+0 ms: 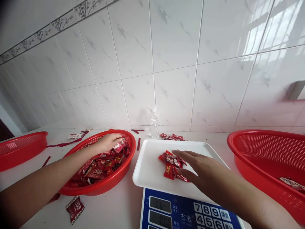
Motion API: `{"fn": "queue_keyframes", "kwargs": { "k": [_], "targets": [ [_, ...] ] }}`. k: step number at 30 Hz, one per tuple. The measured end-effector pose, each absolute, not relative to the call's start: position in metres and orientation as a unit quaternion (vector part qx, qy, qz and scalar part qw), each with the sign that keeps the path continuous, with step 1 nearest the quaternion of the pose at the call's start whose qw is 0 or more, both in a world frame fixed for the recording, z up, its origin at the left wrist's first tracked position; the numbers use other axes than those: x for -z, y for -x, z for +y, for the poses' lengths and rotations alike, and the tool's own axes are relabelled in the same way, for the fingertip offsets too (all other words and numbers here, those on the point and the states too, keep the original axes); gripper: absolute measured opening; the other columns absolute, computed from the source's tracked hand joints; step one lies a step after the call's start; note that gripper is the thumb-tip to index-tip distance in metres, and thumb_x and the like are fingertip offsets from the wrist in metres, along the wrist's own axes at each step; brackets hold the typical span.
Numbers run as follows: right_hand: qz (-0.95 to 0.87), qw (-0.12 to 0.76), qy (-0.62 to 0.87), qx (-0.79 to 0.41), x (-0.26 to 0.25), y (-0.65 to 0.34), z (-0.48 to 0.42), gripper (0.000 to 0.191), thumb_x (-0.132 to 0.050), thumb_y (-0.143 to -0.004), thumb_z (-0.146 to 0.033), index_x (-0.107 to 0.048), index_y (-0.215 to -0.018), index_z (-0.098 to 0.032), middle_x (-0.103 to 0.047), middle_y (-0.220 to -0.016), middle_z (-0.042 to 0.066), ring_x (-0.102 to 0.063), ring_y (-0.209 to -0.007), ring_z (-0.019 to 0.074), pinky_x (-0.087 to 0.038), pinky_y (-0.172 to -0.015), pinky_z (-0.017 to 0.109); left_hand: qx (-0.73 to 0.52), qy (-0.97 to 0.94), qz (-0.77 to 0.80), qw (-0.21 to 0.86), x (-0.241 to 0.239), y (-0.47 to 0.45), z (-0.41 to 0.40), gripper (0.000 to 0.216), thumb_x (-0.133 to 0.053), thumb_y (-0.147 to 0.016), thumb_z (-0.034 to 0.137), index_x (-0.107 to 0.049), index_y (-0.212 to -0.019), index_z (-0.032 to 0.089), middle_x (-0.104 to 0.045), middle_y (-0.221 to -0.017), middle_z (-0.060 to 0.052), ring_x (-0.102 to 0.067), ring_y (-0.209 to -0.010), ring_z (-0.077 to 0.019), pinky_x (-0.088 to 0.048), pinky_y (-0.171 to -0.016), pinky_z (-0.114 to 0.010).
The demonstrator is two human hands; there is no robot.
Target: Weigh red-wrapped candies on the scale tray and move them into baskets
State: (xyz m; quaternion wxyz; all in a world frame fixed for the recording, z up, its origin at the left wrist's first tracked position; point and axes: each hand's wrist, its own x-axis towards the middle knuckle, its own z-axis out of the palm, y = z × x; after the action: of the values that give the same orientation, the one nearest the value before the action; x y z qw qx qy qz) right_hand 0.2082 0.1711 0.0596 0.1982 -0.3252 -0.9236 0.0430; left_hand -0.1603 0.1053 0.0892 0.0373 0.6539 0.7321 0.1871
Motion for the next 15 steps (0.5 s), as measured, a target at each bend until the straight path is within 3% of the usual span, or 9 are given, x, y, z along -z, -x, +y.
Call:
{"fn": "queue_keyframes", "kwargs": {
  "k": [4, 10, 13, 15],
  "targets": [
    [-0.915, 0.213, 0.341, -0.046, -0.069, -0.202, 0.164, 0.042, -0.041, -0.089, -0.049, -0.052, -0.127, -0.035, -0.062, -0.123, 0.003, -0.061, -0.104, 0.0289, -0.054, -0.079, 0.045, -0.293, -0.646, 0.697, 0.111, -0.113, 0.131, 0.099, 0.028, -0.043, -0.086, 0.042, -0.05, -0.071, 0.019, -0.041, -0.058, 0.006, -0.038, -0.053, -0.0108, -0.031, -0.052, -0.023],
    [-0.896, 0.269, 0.32, -0.152, -0.089, -0.184, 0.143, 0.045, -0.047, -0.088, -0.04, -0.047, -0.132, -0.027, -0.064, -0.118, 0.007, -0.063, -0.1, 0.0231, -0.053, -0.076, 0.035, -0.329, -0.696, 0.563, 0.302, -0.118, 0.043, 0.098, 0.026, -0.045, -0.086, 0.04, -0.058, -0.089, 0.018, -0.052, -0.066, 0.003, -0.044, -0.055, -0.0099, -0.036, -0.052, -0.022],
    [-0.878, 0.289, 0.301, -0.235, -0.093, -0.182, 0.144, 0.048, -0.048, -0.088, -0.035, -0.041, -0.135, -0.027, -0.071, -0.098, 0.003, -0.066, -0.084, 0.0173, -0.052, -0.071, 0.03, -0.328, -0.724, 0.502, 0.341, -0.116, 0.01, 0.106, 0.023, -0.047, -0.086, 0.036, -0.058, -0.093, 0.018, -0.055, -0.072, 0.001, -0.047, -0.058, -0.0103, -0.039, -0.055, -0.023],
    [-0.865, 0.304, 0.321, -0.237, -0.094, -0.185, 0.149, 0.04, -0.046, -0.089, -0.032, -0.047, -0.129, -0.028, -0.071, -0.086, 0.0, -0.065, -0.074, 0.0157, -0.049, -0.065, 0.029, -0.339, -0.72, 0.508, 0.332, -0.114, 0.0, 0.114, 0.024, -0.048, -0.086, 0.036, -0.056, -0.1, 0.019, -0.055, -0.073, 0.001, -0.047, -0.057, -0.0098, -0.038, -0.053, -0.023]
  ]
}}
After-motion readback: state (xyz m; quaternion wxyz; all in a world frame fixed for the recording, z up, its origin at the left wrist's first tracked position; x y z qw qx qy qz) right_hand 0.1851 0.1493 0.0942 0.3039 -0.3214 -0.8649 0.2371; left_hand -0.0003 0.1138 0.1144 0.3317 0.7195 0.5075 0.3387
